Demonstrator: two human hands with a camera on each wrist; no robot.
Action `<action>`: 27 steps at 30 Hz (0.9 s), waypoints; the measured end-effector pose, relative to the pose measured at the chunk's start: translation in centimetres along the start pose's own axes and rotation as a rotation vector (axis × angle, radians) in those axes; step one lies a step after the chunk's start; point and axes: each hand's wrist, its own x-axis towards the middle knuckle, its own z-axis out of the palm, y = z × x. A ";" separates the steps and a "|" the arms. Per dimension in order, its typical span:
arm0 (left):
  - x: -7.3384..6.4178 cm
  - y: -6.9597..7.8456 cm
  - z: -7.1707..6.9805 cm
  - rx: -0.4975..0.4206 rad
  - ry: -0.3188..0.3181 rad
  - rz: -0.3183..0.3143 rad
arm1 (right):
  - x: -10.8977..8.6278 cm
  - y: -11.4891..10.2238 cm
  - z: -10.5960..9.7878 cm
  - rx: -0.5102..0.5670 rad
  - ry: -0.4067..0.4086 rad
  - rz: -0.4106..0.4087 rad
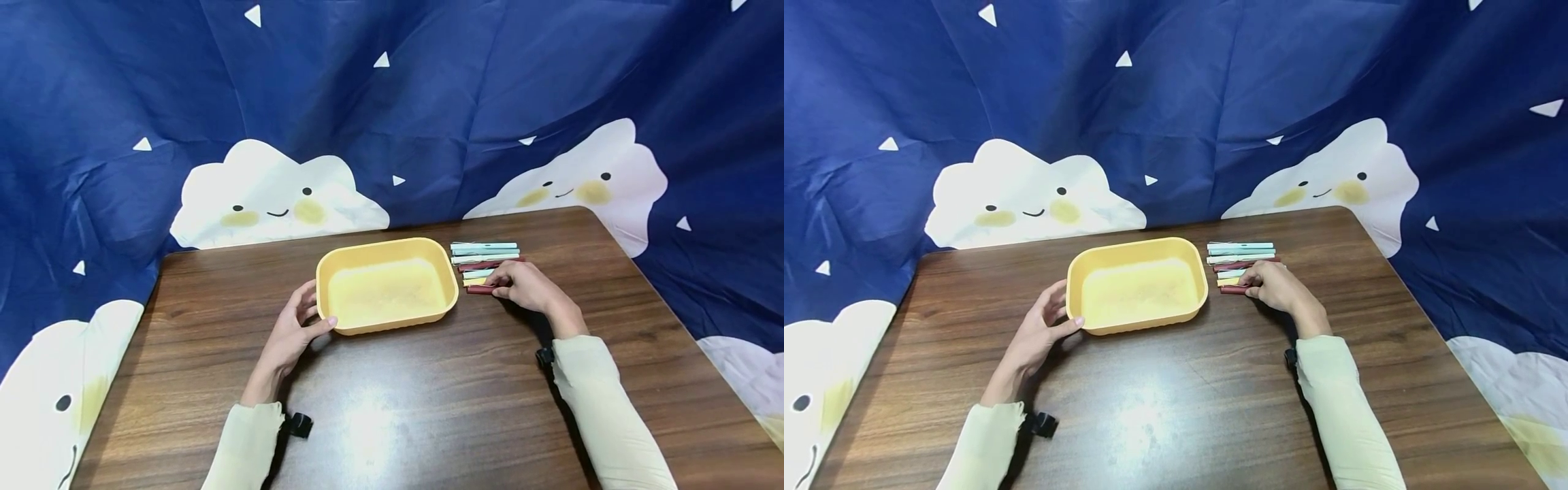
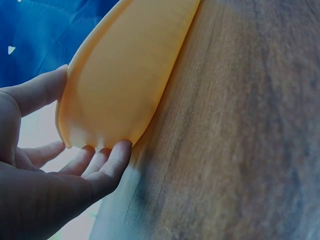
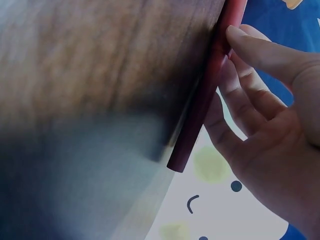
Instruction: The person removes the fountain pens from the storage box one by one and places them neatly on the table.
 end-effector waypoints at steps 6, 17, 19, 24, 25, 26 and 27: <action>-0.1 -0.1 0.0 0.003 0.000 0.002 | -0.1 0.1 0.1 0.019 0.005 0.009; 0.0 -0.2 0.0 -0.011 -0.002 -0.002 | 0.0 0.1 0.0 0.032 0.013 0.027; -0.1 -0.1 0.0 -0.012 -0.001 -0.001 | 0.0 0.0 0.0 0.035 0.017 0.027; -0.1 -0.1 0.0 -0.016 0.000 0.005 | 0.1 -0.1 0.0 0.043 0.021 0.042; -0.1 -0.2 0.0 -0.018 -0.001 0.006 | 0.0 -0.1 0.0 0.043 0.019 0.050; 0.0 -0.2 0.0 -0.018 -0.002 0.005 | 0.0 -0.1 0.0 0.041 0.019 0.051; 0.0 -0.2 0.0 -0.021 -0.001 0.003 | 0.0 -0.2 0.0 0.041 0.019 0.054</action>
